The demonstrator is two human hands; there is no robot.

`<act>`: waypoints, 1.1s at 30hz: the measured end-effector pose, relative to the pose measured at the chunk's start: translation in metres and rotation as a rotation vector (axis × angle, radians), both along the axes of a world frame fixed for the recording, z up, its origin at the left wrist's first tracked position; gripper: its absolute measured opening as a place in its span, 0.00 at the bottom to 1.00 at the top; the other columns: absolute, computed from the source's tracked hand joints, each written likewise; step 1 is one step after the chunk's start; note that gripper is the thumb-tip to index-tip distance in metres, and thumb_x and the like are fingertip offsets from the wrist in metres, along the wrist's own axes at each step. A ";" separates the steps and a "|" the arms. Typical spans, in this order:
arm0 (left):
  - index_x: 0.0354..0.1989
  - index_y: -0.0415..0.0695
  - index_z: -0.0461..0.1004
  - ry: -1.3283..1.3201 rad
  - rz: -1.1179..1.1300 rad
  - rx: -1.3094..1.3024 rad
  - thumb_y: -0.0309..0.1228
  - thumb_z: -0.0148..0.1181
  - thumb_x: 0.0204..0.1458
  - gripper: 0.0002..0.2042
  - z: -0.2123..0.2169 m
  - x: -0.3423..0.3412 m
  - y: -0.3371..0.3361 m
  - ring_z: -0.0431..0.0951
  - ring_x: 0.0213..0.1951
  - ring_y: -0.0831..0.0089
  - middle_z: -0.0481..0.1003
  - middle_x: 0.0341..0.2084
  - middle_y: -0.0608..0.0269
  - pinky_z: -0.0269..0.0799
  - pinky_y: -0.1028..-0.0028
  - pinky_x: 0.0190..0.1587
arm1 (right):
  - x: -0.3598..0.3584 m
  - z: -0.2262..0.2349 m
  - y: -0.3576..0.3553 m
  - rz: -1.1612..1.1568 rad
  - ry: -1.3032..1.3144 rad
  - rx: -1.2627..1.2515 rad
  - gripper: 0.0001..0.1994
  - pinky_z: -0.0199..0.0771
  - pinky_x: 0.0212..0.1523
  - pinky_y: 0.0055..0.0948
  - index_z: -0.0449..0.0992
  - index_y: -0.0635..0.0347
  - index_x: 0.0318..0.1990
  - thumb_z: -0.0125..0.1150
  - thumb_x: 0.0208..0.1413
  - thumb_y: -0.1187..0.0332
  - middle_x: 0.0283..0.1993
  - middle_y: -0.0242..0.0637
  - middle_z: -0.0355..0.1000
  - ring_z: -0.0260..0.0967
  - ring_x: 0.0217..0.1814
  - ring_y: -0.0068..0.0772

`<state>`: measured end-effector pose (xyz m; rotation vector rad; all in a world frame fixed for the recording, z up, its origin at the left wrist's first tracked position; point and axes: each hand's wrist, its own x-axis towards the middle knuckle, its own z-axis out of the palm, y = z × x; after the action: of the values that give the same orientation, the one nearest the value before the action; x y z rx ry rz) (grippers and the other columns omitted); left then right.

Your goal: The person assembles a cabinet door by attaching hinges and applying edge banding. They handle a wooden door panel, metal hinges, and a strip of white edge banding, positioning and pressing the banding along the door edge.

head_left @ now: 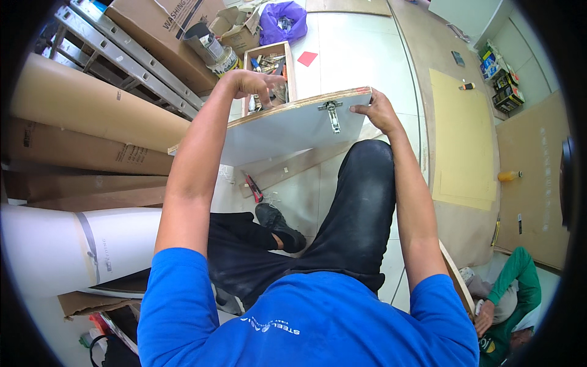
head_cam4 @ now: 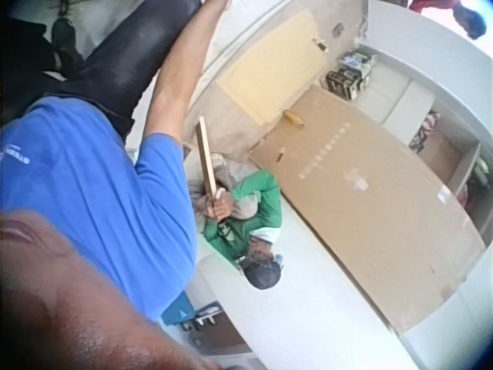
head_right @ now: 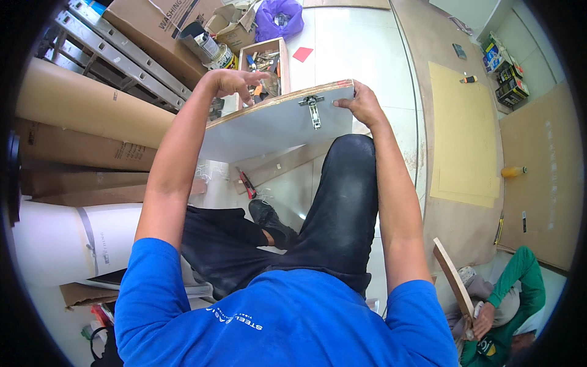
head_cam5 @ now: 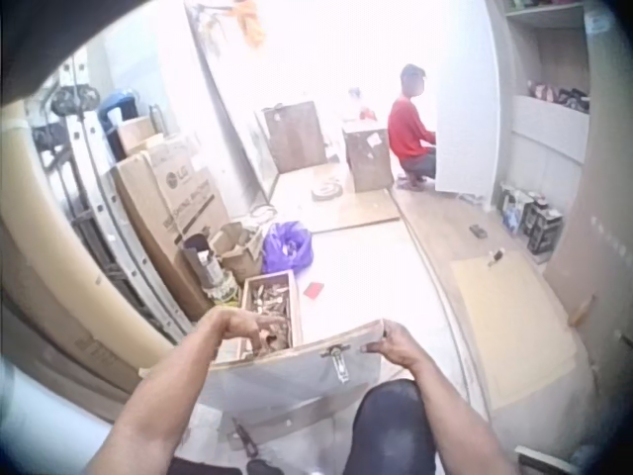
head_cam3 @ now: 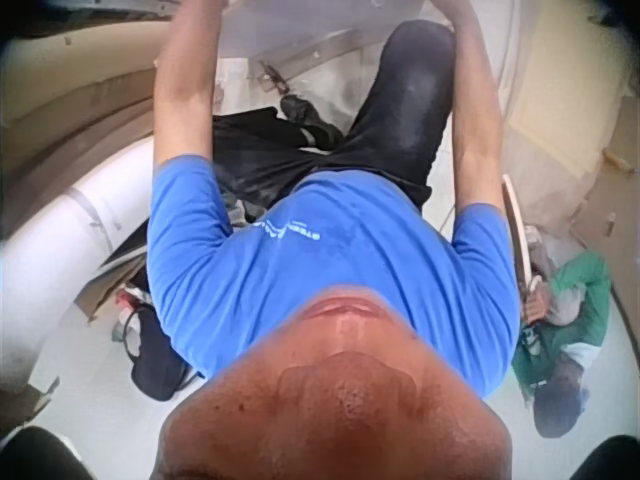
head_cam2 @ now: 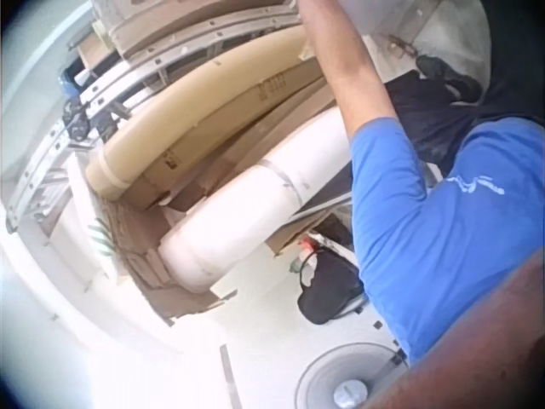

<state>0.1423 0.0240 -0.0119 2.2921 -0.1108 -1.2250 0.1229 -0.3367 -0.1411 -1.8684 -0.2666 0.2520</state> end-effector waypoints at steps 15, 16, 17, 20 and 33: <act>0.81 0.47 0.38 -0.547 -0.138 -0.023 0.37 0.74 0.39 0.60 -0.008 -0.023 -0.040 0.53 0.76 0.54 0.50 0.76 0.39 0.51 0.62 0.76 | -0.005 0.008 0.000 0.010 0.004 0.000 0.24 0.73 0.57 0.34 0.78 0.63 0.56 0.75 0.50 0.74 0.49 0.38 0.81 0.76 0.51 0.34; 0.80 0.44 0.38 -0.529 -0.085 -0.050 0.38 0.74 0.39 0.61 -0.004 -0.024 -0.034 0.52 0.77 0.54 0.49 0.77 0.39 0.51 0.62 0.76 | -0.005 0.008 0.000 0.005 -0.008 -0.019 0.24 0.73 0.57 0.34 0.78 0.63 0.56 0.75 0.50 0.74 0.49 0.38 0.81 0.76 0.52 0.34; 0.80 0.42 0.37 -0.497 -0.030 -0.074 0.38 0.75 0.39 0.61 -0.001 -0.026 -0.027 0.51 0.77 0.53 0.47 0.77 0.38 0.50 0.62 0.76 | -0.005 0.007 0.000 0.005 -0.026 -0.029 0.24 0.73 0.57 0.34 0.78 0.63 0.55 0.75 0.50 0.74 0.49 0.38 0.81 0.76 0.52 0.34; 0.80 0.39 0.36 -0.406 0.091 -0.162 0.45 0.76 0.41 0.63 -0.002 -0.031 -0.020 0.49 0.78 0.53 0.45 0.78 0.39 0.49 0.62 0.77 | -0.003 0.005 0.002 -0.018 0.001 -0.036 0.23 0.73 0.57 0.33 0.78 0.62 0.55 0.75 0.50 0.74 0.49 0.38 0.81 0.76 0.52 0.33; 0.81 0.56 0.39 -0.177 0.221 0.003 0.43 0.81 0.37 0.65 -0.012 -0.052 0.039 0.42 0.79 0.49 0.46 0.78 0.43 0.44 0.50 0.76 | -0.002 0.002 0.002 0.018 0.023 0.066 0.25 0.75 0.57 0.33 0.78 0.62 0.56 0.76 0.48 0.75 0.49 0.39 0.81 0.77 0.52 0.33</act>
<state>0.0907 0.0630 -0.0236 2.3396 0.0795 -0.9119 0.1206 -0.3349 -0.1386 -1.7973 -0.2729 0.2733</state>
